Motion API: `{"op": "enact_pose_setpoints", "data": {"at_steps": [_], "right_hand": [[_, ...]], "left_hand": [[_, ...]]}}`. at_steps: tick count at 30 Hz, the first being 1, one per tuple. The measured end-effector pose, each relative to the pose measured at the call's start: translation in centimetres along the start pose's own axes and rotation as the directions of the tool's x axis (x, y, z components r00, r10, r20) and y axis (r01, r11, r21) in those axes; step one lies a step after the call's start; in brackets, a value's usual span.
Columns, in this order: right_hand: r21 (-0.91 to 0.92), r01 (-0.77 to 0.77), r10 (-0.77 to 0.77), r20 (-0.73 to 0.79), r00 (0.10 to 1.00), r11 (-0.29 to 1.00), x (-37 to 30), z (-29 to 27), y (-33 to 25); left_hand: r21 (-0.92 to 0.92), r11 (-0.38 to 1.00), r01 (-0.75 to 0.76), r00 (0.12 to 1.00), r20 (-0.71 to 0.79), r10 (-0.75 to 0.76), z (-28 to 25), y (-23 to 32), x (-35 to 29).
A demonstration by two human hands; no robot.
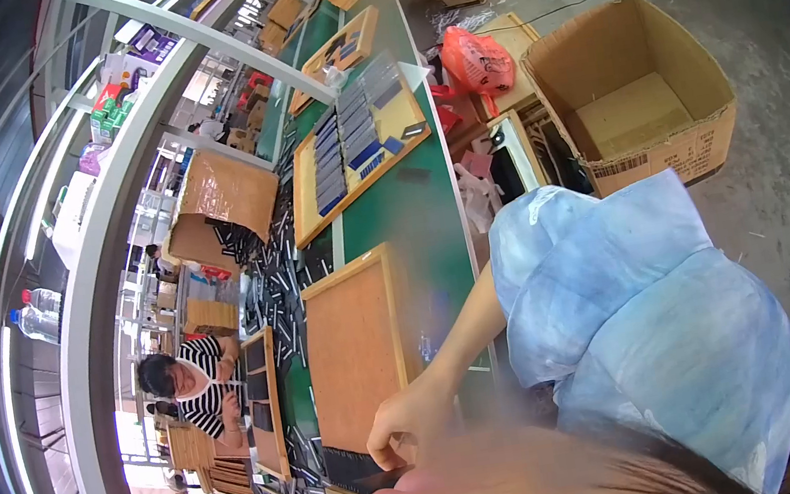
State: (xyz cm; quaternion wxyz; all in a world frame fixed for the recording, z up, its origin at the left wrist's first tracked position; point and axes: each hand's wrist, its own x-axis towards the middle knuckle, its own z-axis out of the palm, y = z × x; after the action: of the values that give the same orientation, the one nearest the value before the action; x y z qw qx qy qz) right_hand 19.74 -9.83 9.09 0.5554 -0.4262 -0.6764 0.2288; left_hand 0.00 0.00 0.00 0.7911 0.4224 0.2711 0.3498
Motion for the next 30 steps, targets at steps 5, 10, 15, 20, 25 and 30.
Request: {"op": "enact_pose_setpoints", "data": {"at_steps": [5, 10, 15, 20, 25, 30], "right_hand": [[-0.087, 0.054, -0.046, 0.092, 0.995, 0.995, 0.3, -0.2, -0.9], [-0.151, 0.191, -0.158, 0.207, 0.966, 0.97, 0.0, 0.1, -1.3], [-0.156, 0.146, -0.094, 0.297, 0.95, 0.977, -0.4, 0.4, -1.0], [-0.381, 0.169, -0.081, 0.237, 0.968, 0.909, 1.9, -2.3, 2.6], [-0.659, -0.025, 0.076, 0.049, 0.996, 0.752, 4.5, -6.2, 6.3], [-0.637, -0.106, 0.236, 0.123, 0.964, 0.764, 6.9, -1.5, 9.1]], "left_hand": [[0.066, 0.99, -0.124, 0.989, -0.073, 0.129, 0.7, 0.3, -1.0], [0.07, 0.983, -0.17, 0.979, -0.104, 0.176, 1.8, 0.7, -3.3], [0.081, 0.979, -0.186, 0.969, -0.153, 0.196, 2.2, 1.1, -5.7], [0.288, 0.911, -0.294, 0.881, -0.287, 0.375, -0.3, 0.3, -4.8], [0.236, 0.945, -0.227, 0.929, -0.24, 0.283, 3.0, 2.0, -5.1], [0.19, 0.961, -0.199, 0.927, -0.28, 0.248, 0.5, 1.9, -5.9]]}}
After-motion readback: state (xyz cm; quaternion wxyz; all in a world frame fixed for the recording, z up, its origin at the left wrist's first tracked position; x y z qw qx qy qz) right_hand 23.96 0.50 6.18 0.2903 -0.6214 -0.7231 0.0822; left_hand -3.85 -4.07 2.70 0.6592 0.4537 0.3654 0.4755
